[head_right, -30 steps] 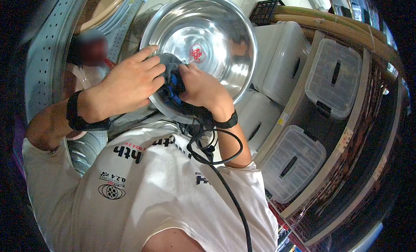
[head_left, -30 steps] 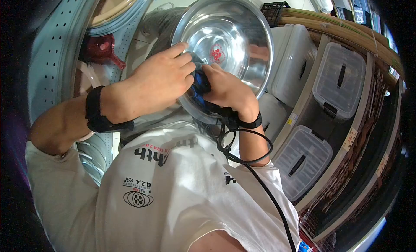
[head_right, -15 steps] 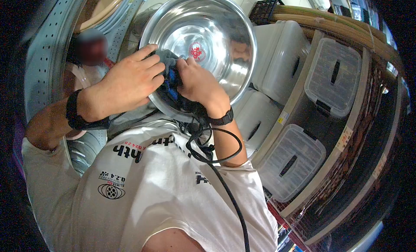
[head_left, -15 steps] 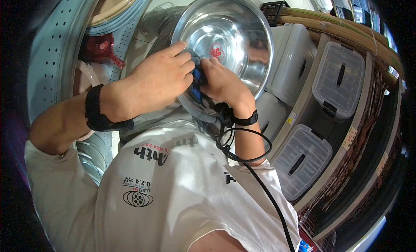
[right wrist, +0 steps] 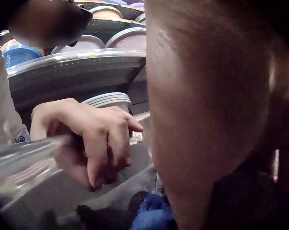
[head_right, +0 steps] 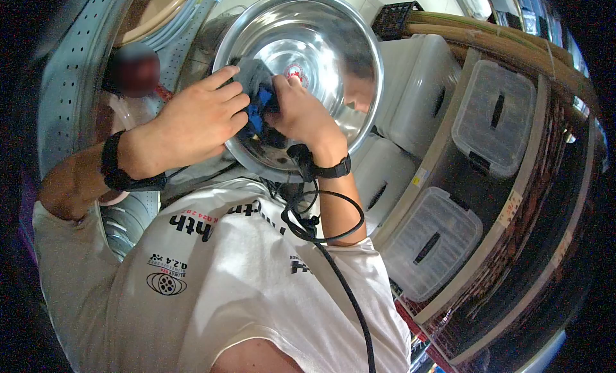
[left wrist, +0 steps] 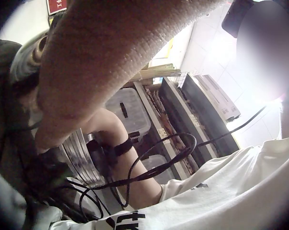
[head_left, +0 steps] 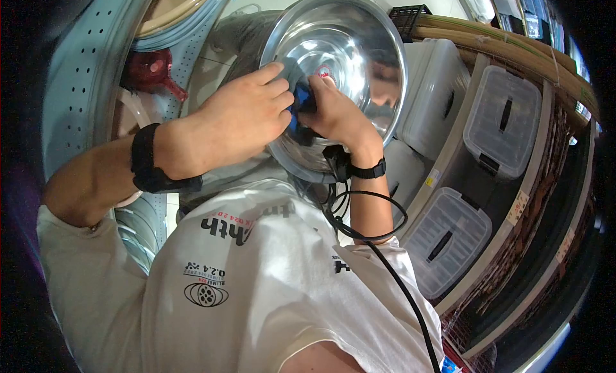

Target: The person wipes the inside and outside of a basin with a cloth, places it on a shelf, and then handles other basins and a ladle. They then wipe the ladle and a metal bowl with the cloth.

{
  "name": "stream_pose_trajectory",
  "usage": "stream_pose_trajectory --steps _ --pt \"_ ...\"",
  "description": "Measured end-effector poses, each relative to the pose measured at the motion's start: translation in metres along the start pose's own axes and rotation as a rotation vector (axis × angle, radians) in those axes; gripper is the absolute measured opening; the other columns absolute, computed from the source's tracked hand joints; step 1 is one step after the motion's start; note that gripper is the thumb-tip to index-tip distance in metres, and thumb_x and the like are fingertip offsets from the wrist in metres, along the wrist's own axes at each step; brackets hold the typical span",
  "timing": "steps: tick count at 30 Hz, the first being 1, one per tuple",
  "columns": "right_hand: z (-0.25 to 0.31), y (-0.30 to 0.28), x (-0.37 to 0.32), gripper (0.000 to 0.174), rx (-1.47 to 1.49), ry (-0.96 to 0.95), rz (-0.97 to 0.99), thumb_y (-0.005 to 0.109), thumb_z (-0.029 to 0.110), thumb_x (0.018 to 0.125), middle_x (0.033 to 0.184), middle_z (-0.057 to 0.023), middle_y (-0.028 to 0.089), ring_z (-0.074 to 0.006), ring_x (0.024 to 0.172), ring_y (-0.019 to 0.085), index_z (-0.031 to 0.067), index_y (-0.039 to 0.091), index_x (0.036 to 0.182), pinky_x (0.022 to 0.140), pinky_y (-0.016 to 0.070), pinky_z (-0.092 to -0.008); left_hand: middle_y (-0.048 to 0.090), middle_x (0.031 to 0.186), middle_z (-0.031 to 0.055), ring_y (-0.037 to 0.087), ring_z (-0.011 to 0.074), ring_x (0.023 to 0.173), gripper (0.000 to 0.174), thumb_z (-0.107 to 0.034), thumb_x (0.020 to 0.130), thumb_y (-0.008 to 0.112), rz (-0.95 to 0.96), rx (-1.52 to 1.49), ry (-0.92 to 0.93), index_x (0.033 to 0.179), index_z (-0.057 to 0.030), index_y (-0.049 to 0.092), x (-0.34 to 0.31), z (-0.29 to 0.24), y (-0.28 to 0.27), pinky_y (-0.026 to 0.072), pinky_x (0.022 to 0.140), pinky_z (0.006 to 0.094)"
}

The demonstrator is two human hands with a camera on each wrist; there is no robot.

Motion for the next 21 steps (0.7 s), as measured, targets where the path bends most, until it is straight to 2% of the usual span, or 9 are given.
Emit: stream_pose_trajectory --steps 3,7,9,12,16,18,19,21 --pt "-0.007 -0.003 0.008 0.056 0.054 -0.033 -0.082 0.080 0.013 0.077 0.111 -0.0265 0.060 -0.0440 0.104 0.060 -0.0015 0.054 0.124 0.091 0.0508 -0.0453 0.063 0.100 0.0050 0.057 0.0222 0.111 0.031 -0.029 0.070 0.079 -0.003 -0.017 -0.002 0.092 -0.0076 0.071 0.000 0.000 0.000 0.0308 0.120 0.0435" --pt "-0.011 -0.009 0.015 0.060 0.061 -0.002 -0.119 0.081 0.014 0.075 0.111 -0.0263 0.060 -0.0431 0.104 0.061 -0.0025 0.055 0.126 0.091 0.0509 -0.0437 0.064 0.101 0.0052 0.058 0.0223 0.111 0.033 -0.029 0.069 0.079 0.000 -0.001 0.006 0.092 -0.0070 0.072 0.001 0.001 -0.001 0.0311 0.120 0.0433" --pt "-0.013 -0.011 0.018 0.061 0.027 -0.012 -0.112 0.082 0.017 0.077 0.115 -0.0299 0.059 -0.0486 0.107 0.062 0.0007 0.052 0.128 0.091 0.0526 -0.0498 0.064 0.101 0.0053 0.058 0.0223 0.111 0.034 -0.029 0.069 0.079 -0.001 -0.007 0.007 0.092 -0.0068 0.072 0.001 0.001 -0.001 0.0312 0.120 0.0432" --pt "-0.016 -0.012 0.022 0.061 0.017 -0.066 -0.197 0.082 0.017 0.077 0.116 -0.0303 0.059 -0.0482 0.108 0.062 0.0009 0.052 0.128 0.091 0.0527 -0.0497 0.064 0.102 0.0053 0.058 0.0223 0.111 0.033 -0.028 0.069 0.079 -0.004 0.001 -0.001 0.092 -0.0065 0.072 0.001 0.001 0.000 0.0312 0.120 0.0432" --pt "-0.029 -0.010 0.031 0.061 0.003 -0.035 -0.173 0.082 0.017 0.077 0.117 -0.0303 0.059 -0.0485 0.110 0.061 0.0010 0.052 0.128 0.092 0.0523 -0.0499 0.064 0.102 0.0053 0.058 0.0222 0.111 0.031 -0.026 0.069 0.078 -0.013 -0.011 0.001 0.092 -0.0060 0.072 0.001 0.001 -0.001 0.0314 0.120 0.0432" --pt "-0.032 -0.010 0.035 0.066 0.058 -0.066 -0.230 0.081 0.012 0.076 0.119 -0.0271 0.061 -0.0436 0.115 0.059 -0.0036 0.052 0.134 0.100 0.0489 -0.0446 0.064 0.102 0.0054 0.058 0.0222 0.111 0.031 -0.025 0.069 0.078 -0.007 -0.016 0.000 0.092 -0.0059 0.072 0.001 0.001 -0.002 0.0316 0.120 0.0431" --pt "-0.033 -0.010 0.035 0.066 0.059 -0.067 -0.230 0.081 0.012 0.076 0.119 -0.0271 0.061 -0.0436 0.115 0.059 -0.0036 0.052 0.134 0.100 0.0489 -0.0446 0.064 0.102 0.0056 0.058 0.0222 0.111 0.031 -0.026 0.069 0.078 -0.010 -0.022 0.000 0.092 -0.0059 0.072 0.001 0.001 -0.003 0.0315 0.120 0.0432" --pt "-0.025 -0.020 0.033 0.074 0.056 0.044 -0.328 0.082 0.012 0.078 0.122 -0.0276 0.060 -0.0427 0.119 0.059 -0.0019 0.048 0.142 0.104 0.0475 -0.0435 0.065 0.103 0.0058 0.058 0.0223 0.112 0.032 -0.026 0.068 0.078 -0.011 -0.027 0.001 0.093 -0.0060 0.072 0.002 0.000 -0.003 0.0314 0.121 0.0432"
Point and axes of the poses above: each hand's wrist, its own x-axis towards the middle knuckle, its own y-axis out of the palm, z = x × y, the point moved 2 cm from there along x, towards the middle knuckle
